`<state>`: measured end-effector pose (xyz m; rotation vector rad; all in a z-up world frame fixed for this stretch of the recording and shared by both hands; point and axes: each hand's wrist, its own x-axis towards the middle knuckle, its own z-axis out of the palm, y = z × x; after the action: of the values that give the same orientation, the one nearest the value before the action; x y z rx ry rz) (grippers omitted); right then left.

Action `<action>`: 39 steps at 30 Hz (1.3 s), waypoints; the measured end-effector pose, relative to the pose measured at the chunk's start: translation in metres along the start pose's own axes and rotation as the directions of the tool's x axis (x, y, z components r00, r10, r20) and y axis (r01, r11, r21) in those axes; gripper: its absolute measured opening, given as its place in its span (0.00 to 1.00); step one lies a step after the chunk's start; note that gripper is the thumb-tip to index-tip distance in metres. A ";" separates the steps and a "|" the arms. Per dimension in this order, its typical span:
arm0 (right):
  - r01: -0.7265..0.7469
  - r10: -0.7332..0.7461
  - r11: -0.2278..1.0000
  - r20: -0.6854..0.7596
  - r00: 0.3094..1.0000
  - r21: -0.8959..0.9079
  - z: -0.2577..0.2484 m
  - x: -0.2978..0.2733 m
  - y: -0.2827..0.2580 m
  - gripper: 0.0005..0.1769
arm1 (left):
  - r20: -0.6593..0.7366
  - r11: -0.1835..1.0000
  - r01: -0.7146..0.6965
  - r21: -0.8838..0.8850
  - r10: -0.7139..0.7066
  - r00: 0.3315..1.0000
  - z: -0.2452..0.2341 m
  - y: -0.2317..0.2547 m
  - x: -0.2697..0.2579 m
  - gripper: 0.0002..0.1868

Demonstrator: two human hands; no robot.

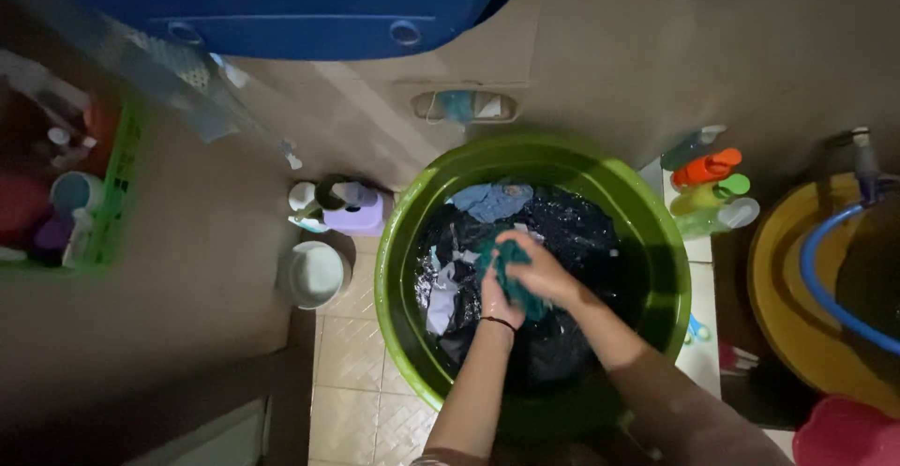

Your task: Hand washing various pieces of laundry in a green basin using water from a hose.

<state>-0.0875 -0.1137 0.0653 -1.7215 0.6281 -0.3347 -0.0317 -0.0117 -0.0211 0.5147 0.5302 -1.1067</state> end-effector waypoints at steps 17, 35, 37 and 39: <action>-0.467 0.300 0.737 -0.383 0.874 -0.489 -0.003 0.015 -0.052 0.22 | 0.025 0.966 0.229 0.119 -0.234 0.972 -0.001 0.008 0.036 0.28; -0.258 0.068 0.818 -0.360 0.931 -0.514 0.000 -0.015 -0.097 0.23 | 0.343 0.991 0.125 0.050 -0.135 0.930 0.049 0.015 0.013 0.17; -0.241 0.025 0.815 -0.384 0.923 -0.527 -0.006 -0.003 -0.089 0.23 | 0.113 0.982 -0.016 0.190 -0.006 0.994 0.059 0.020 0.007 0.13; -0.412 0.270 0.792 -0.346 0.898 -0.451 -0.011 0.001 -0.084 0.23 | 0.054 0.963 -0.046 0.264 0.033 0.998 0.063 0.029 0.005 0.14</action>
<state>-0.0731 -0.1118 0.1487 -2.0335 1.3103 -0.1378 0.0056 -0.0441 0.0275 0.7261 0.3282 -1.1562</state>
